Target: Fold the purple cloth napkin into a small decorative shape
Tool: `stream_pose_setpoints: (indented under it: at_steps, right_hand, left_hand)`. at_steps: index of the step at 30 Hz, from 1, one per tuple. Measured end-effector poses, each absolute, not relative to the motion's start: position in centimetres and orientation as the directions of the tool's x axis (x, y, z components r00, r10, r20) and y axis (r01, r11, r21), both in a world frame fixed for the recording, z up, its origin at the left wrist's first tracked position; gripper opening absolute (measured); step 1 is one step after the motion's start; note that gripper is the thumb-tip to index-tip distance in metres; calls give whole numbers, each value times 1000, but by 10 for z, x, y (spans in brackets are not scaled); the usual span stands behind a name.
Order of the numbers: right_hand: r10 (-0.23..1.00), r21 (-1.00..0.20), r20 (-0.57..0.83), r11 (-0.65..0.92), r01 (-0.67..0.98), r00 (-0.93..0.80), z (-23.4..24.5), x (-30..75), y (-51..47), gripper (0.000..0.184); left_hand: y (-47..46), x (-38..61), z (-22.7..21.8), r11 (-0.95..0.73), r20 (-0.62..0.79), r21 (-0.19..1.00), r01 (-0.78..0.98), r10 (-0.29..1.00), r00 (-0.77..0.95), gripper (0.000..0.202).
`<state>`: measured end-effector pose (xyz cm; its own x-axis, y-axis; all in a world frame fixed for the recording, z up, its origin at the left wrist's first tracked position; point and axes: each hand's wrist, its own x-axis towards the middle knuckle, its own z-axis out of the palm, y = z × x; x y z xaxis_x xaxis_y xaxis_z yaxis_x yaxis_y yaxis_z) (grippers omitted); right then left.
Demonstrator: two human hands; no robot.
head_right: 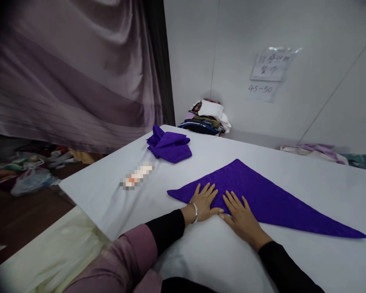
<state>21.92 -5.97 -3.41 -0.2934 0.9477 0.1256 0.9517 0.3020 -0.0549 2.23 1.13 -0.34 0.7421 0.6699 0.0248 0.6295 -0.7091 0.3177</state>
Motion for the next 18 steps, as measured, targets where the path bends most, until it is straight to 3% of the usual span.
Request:
stream_pose_setpoints:
  at_steps: [10,18]
  right_hand:
    - [961,-172,57,278,945,-272,-19,213,-61,67]
    - [961,-274,18,270,923,-276,-6,212,-62,65]
  left_hand:
    - [13,-55,4,-540,-54,170,825,830,555,78]
    - [36,-115,13,-240,-117,30,970,963,242,73]
